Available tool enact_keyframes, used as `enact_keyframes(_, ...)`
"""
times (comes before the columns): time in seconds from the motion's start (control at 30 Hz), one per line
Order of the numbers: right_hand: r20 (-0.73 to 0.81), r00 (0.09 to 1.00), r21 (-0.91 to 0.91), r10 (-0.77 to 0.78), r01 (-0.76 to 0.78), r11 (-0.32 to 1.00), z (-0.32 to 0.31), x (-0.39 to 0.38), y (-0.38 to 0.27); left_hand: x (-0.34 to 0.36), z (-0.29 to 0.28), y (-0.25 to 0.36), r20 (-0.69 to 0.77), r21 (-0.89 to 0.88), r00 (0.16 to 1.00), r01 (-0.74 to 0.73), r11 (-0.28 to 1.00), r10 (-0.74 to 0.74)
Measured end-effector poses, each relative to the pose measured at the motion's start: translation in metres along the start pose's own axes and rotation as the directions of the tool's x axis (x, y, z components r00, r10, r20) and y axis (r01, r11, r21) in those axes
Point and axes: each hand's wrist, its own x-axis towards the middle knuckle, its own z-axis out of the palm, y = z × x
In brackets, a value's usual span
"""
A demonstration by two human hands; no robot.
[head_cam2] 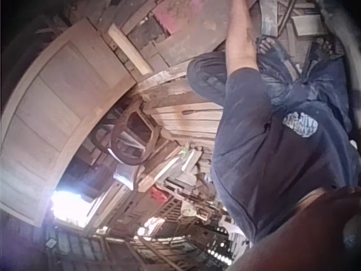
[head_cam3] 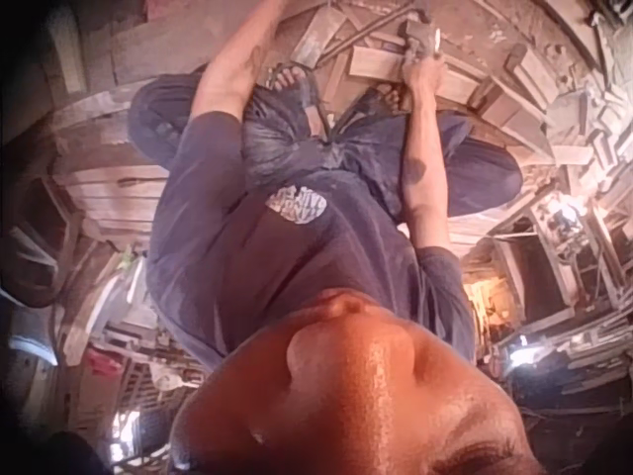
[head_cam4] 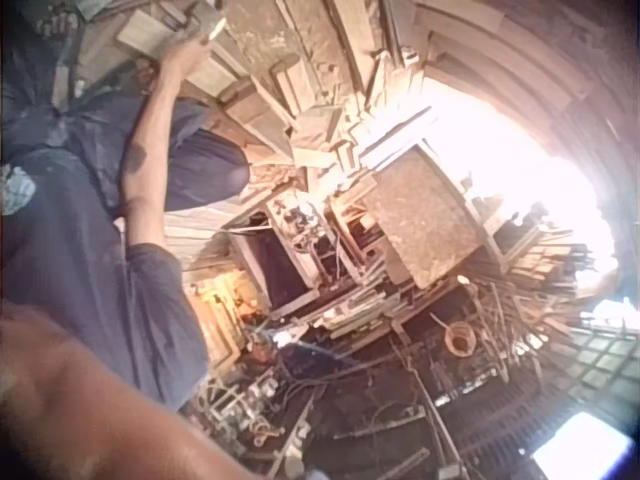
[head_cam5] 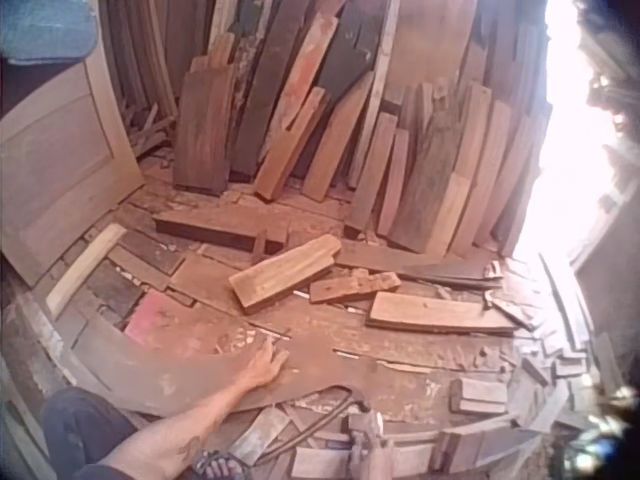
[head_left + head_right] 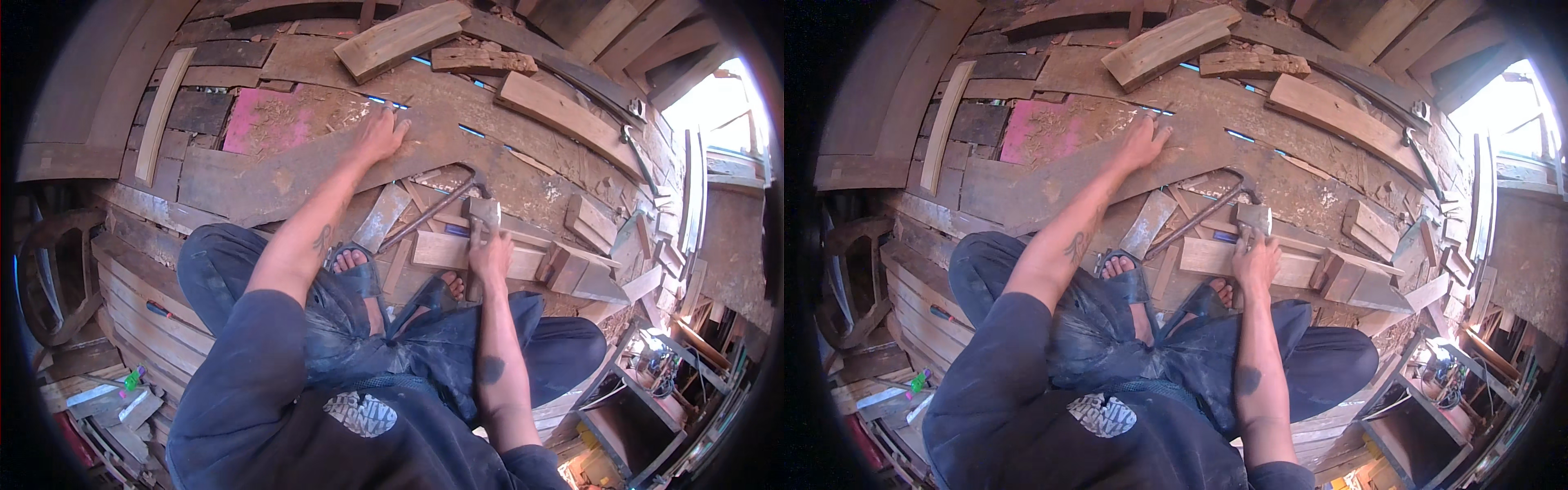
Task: The recorder uses various hand tools including a hammer, chisel, and small axe to shape wood pieces and secure them together in a workshop environment.
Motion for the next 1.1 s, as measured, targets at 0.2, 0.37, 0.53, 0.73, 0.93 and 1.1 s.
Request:
enact_keyframes(0.2,-0.023,0.966,0.378,-0.256,0.246,0.892,0.029,0.032,-0.032,-0.107,0.015,0.029,-0.122,0.17,0.992,-0.003,0.986,0.023)
enact_keyframes(0.37,0.259,0.94,0.195,-0.22,0.172,0.965,0.059,0.013,-0.068,-0.201,0.034,0.02,0.076,0.277,0.995,0.039,0.96,-0.062)
enact_keyframes(0.53,0.268,0.952,0.101,-0.145,0.122,0.987,0.064,0.013,-0.069,-0.201,0.041,0.006,0.278,0.345,0.936,0.111,0.932,-0.214)
enact_keyframes(0.73,0.379,0.925,0.195,-0.036,-0.042,0.98,0.052,0.022,-0.065,-0.202,-0.006,-0.03,0.197,0.503,0.979,-0.147,0.852,0.053)
enact_keyframes(0.93,0.169,0.985,0.138,-0.026,0.003,0.99,0.021,0.018,-0.057,-0.227,-0.04,-0.032,0.424,0.679,0.838,-0.044,0.733,-0.343)
enact_keyframes(1.1,-0.059,0.989,-0.011,0.136,-0.137,0.991,0.008,0.012,-0.022,-0.18,-0.046,0.001,0.275,0.329,0.954,0.022,0.944,-0.118)
